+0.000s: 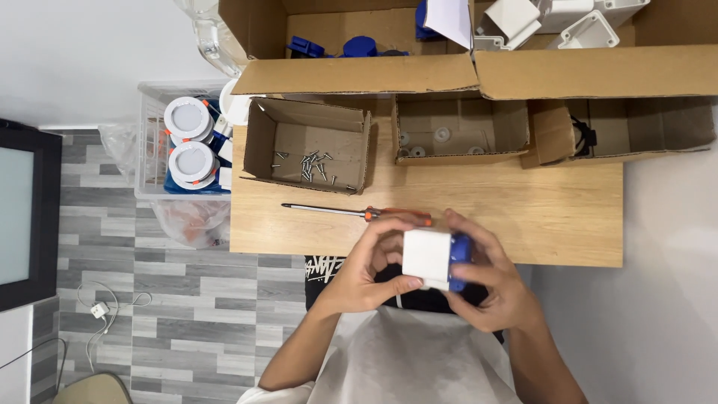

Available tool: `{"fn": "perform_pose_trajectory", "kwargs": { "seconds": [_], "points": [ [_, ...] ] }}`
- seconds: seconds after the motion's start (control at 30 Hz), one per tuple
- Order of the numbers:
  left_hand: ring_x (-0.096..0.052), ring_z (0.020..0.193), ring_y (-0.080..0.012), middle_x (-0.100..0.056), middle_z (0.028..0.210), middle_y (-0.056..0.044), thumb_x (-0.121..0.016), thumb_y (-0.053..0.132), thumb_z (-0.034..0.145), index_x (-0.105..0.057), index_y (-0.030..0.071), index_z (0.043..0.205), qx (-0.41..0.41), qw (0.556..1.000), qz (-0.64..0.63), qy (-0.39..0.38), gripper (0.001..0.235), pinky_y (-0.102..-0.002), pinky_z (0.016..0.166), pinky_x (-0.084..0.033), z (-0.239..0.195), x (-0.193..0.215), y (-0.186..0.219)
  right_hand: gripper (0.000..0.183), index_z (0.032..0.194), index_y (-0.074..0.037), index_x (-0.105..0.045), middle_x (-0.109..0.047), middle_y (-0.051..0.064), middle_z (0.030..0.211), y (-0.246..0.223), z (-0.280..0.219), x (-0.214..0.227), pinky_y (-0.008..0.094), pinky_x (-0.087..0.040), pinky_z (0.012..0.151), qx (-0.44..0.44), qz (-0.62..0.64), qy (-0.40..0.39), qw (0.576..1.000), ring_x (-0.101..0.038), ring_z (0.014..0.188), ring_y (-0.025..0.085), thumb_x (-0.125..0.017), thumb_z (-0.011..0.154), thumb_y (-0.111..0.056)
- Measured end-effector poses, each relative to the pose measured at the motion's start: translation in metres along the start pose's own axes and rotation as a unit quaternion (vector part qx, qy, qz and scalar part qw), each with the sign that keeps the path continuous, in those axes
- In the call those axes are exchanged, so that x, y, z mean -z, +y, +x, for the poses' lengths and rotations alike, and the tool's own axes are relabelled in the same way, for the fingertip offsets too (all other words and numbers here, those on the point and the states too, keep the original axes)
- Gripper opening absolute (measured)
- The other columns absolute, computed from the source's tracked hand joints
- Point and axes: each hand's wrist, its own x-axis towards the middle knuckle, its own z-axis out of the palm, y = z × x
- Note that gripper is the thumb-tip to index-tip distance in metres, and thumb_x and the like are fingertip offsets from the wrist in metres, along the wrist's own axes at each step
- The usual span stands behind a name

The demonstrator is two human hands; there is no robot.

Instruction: Assembling an electrical component by fitting parts together and using a screwdriver to fasten them.

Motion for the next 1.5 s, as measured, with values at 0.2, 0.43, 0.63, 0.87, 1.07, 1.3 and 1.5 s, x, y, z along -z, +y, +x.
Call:
{"fn": "perform_pose_trajectory", "kwargs": {
  "seconds": [0.2, 0.43, 0.63, 0.87, 1.07, 1.3, 1.5],
  "points": [
    [-0.067, 0.125, -0.0325, -0.046, 0.154, -0.023, -0.087, 0.001, 0.089, -0.049, 0.008, 0.126, -0.098, 0.982, 0.142, 0.082, 0.053, -0.041, 0.096, -0.062, 0.006, -0.002, 0.008, 0.111, 0.166, -0.001, -0.023, -0.029, 0.033, 0.173, 0.011, -0.012, -0.013, 0.060, -0.044, 0.118, -0.130, 0.116, 0.050, 0.983, -0.040, 0.154, 0.048, -0.091, 0.080, -0.016],
    [-0.066, 0.126, -0.0382, -0.050, 0.153, -0.028, -0.084, 0.003, 0.093, -0.059, 0.010, 0.122, -0.157, 0.950, 0.255, 0.085, 0.039, -0.042, 0.095, -0.059, 0.007, -0.009, 0.012, 0.080, 0.157, 0.017, -0.033, -0.052, 0.033, 0.156, 0.010, -0.019, -0.027, 0.054, -0.065, 0.100, -0.148, 0.111, 0.113, 0.976, -0.063, 0.137, 0.047, -0.073, 0.090, 0.003],
    [-0.071, 0.102, -0.0283, -0.059, 0.149, -0.029, -0.087, 0.064, 0.084, -0.034, -0.001, 0.164, -0.045, 0.986, 0.153, 0.048, 0.117, -0.036, 0.070, -0.056, -0.006, 0.013, -0.014, 0.075, 0.144, 0.022, -0.047, -0.059, 0.040, 0.143, 0.012, -0.019, -0.021, 0.058, -0.064, 0.102, -0.081, 0.105, 0.122, 0.984, -0.065, 0.135, 0.053, -0.082, 0.079, 0.007],
    [-0.076, 0.099, -0.0329, -0.065, 0.133, -0.027, -0.093, 0.020, 0.083, -0.048, -0.013, 0.155, -0.027, 0.997, 0.061, 0.023, 0.091, -0.037, 0.071, -0.064, -0.011, 0.010, -0.018, 0.071, 0.138, 0.020, -0.056, -0.061, 0.046, 0.139, 0.001, -0.006, -0.017, 0.066, -0.058, 0.109, -0.042, 0.142, 0.110, 0.983, -0.060, 0.138, 0.062, -0.087, 0.074, 0.009],
    [-0.072, 0.115, -0.0306, -0.053, 0.154, -0.029, -0.093, 0.005, 0.082, -0.059, -0.001, 0.135, -0.098, 0.984, 0.130, 0.072, 0.063, -0.035, 0.081, -0.066, -0.004, 0.003, -0.002, 0.103, 0.166, 0.005, -0.026, -0.027, 0.034, 0.175, 0.005, -0.001, -0.020, 0.063, -0.036, 0.127, -0.097, 0.170, 0.041, 0.980, -0.028, 0.162, 0.049, -0.085, 0.091, -0.035],
    [-0.071, 0.117, -0.0341, -0.060, 0.153, -0.028, -0.088, 0.006, 0.087, -0.064, 0.007, 0.138, -0.154, 0.958, 0.228, 0.083, 0.057, -0.042, 0.092, -0.062, 0.000, -0.002, 0.005, 0.070, 0.159, 0.011, -0.038, -0.065, 0.026, 0.143, 0.018, -0.020, -0.024, 0.047, -0.067, 0.092, -0.201, 0.109, 0.104, 0.968, -0.072, 0.124, 0.034, -0.065, 0.099, -0.013],
    [-0.073, 0.109, -0.0347, -0.058, 0.152, -0.031, -0.090, 0.049, 0.086, -0.043, -0.003, 0.161, -0.085, 0.980, 0.170, 0.062, 0.102, -0.041, 0.079, -0.064, -0.009, 0.008, -0.021, 0.074, 0.153, 0.017, -0.038, -0.055, 0.036, 0.150, 0.018, -0.019, -0.021, 0.056, -0.061, 0.106, -0.124, 0.132, 0.117, 0.976, -0.059, 0.141, 0.048, -0.071, 0.090, -0.001]
  ]
}}
